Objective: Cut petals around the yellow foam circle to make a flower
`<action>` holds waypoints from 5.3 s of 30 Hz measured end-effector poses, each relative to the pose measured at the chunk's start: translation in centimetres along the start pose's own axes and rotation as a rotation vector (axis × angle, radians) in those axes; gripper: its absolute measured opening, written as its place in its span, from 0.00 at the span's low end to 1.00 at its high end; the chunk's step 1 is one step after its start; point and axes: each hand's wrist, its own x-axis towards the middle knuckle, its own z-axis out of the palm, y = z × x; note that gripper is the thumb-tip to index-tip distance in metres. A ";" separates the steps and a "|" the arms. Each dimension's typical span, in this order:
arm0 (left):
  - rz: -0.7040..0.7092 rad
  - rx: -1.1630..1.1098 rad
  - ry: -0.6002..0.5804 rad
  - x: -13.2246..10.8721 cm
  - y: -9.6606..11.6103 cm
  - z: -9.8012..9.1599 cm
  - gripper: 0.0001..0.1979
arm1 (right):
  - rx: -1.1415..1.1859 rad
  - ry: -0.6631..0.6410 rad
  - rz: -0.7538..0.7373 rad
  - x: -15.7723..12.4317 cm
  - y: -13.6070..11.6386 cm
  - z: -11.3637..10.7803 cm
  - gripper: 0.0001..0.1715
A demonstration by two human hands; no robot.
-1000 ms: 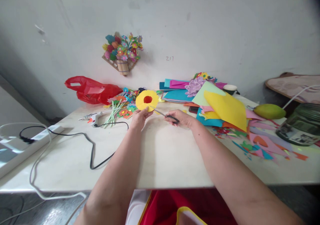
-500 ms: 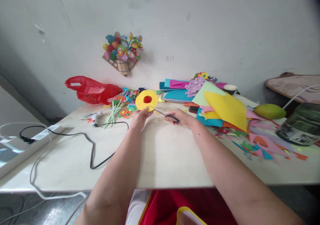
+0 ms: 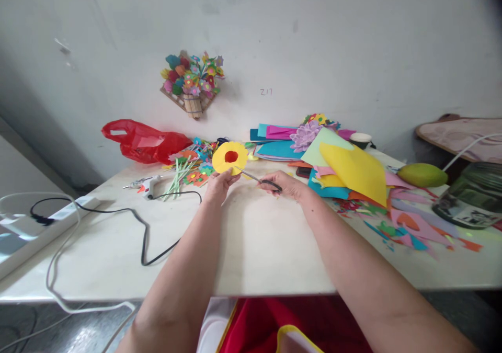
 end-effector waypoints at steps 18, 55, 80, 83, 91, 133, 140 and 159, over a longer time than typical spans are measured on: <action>-0.023 -0.008 0.036 0.0 0.3 -0.1 0.08 | -0.043 0.008 0.002 -0.1 -0.1 0.0 0.20; 0.063 -0.055 0.079 0.0 -0.4 1.0 0.15 | -0.074 0.259 -0.060 1.7 0.5 2.7 0.22; 0.062 -0.083 0.105 0.0 -0.8 1.5 0.14 | -0.382 0.405 -0.132 2.8 1.5 2.8 0.16; 0.063 -0.082 0.105 0.0 -0.8 1.5 0.15 | -0.382 0.412 -0.135 2.8 1.4 2.9 0.16; 0.040 -0.129 0.117 0.0 -0.9 1.4 0.12 | -0.352 0.402 -0.124 2.9 1.4 3.2 0.16; -0.077 -0.009 0.005 -0.1 -1.4 1.4 0.14 | 0.502 0.752 0.045 3.6 -1.3 4.1 0.19; -0.075 0.011 -0.022 -0.1 -1.2 1.2 0.14 | 0.306 0.811 0.085 3.6 -0.7 3.7 0.14; 0.142 -0.037 0.064 0.2 -0.3 0.2 0.22 | 0.249 0.243 0.090 0.3 0.0 0.0 0.12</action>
